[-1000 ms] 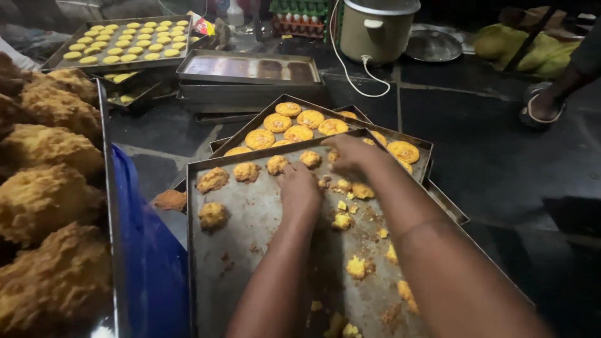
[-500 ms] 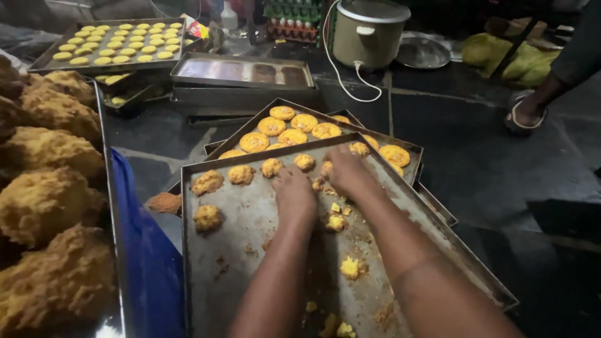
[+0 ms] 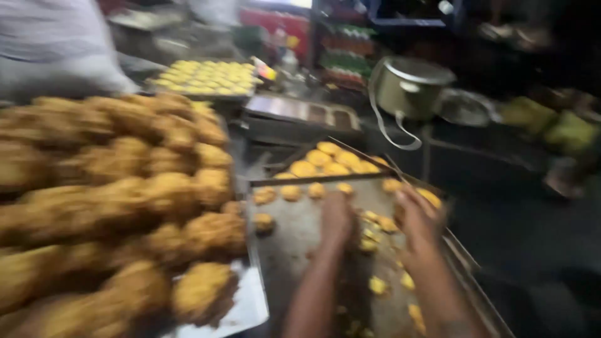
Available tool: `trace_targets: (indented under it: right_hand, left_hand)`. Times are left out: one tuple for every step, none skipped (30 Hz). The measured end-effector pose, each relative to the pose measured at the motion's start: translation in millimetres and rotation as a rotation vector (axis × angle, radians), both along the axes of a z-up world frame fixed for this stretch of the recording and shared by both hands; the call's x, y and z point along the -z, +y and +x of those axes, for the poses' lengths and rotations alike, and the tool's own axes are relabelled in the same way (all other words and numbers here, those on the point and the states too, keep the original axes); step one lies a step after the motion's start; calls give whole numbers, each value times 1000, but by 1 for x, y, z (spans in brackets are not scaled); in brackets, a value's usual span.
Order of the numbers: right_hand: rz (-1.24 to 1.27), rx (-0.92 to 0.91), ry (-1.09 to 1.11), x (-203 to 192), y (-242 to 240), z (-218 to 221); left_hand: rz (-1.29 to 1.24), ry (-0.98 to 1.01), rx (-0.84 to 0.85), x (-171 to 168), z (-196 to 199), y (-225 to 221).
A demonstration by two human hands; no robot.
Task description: The person is seen arranging deep-fried pastries on a baking tray for sorting or cooling.
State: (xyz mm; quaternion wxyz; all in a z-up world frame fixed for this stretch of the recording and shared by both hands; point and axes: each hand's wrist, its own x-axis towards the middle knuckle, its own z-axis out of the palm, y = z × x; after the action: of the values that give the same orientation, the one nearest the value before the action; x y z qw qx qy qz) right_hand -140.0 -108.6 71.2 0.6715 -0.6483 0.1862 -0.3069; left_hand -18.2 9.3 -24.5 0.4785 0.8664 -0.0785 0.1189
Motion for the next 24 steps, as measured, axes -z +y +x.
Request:
trace_targets:
  right_hand:
    - [212,7,4,-2,3,-10]
    - [425,7,16,-4,5,-19]
    - [426,-18,3,-11,12,-29]
    - [474,23,60,-17,19,-38]
    - [520,65,117,-22,24,-46]
    - [519,40,103,-37,31,-50]
    - [502,61,140,-48,40,-55]
    - [484,83,178,-58,48,-60]
    - [490,66,172,-63,51,-66]
    - [459,115,240,-67,54,-70]
    - [428,167,310,-70,56,-75]
    - [435,153,307,-40,33,-61]
    - [521,-66,85,-10,11,-44]
    - [599,-284,-143,21,-10,-26]
    - [604,-295,-145,20,-3,-28]
    - [321,-239,-55,20,4,-30]
    - [42,-174,26,20,9,-31]
    - [52,-177,16,0,28,-33]
    - [136,-130,105,-15,42,-43]
    - [220,-83,194,-28,56,-52]
    - [221,-75,215,-28,59,-62]
    - [97,-95,255,-28,62,-71]
    - [-33,-121,282,-34,65,-71]
    - [-38,-117,292,-43,67,-77]
  left_hand:
    - [28,36,67,-40,-30,11]
    - [57,74,132,-79,-61,18]
    - [59,57,110,-98,-75,23]
    - [-8,32,147,-116,-88,26]
    - [-74,3,186,-133,-100,29]
    - [-72,-17,166,-145,-104,27]
    - [-128,-94,217,-155,-109,26]
    - [-182,-172,269,-164,-113,24]
    - [-173,-181,257,-165,-109,18]
    - [-154,-258,257,-166,-104,11]
    - [-132,-332,258,-166,-99,4]
    - [-121,-337,248,-193,-101,12]
    - [-75,-292,279,-220,-103,19]
    - [-30,-244,308,-247,-105,26]
    - [-24,-248,299,-267,-101,40]
    - [175,-237,301,-288,-97,53]
    - [379,-229,310,-311,-94,63]
    - [391,-236,307,-320,-81,82]
    - [297,-182,423,-321,-72,96]
    - [200,-128,537,-321,-62,110]
    - [194,-107,545,-327,-73,135]
    - [343,-202,548,-333,-81,160]
    - [490,-311,545,-345,-84,188]
    - [482,-304,549,-351,-96,209]
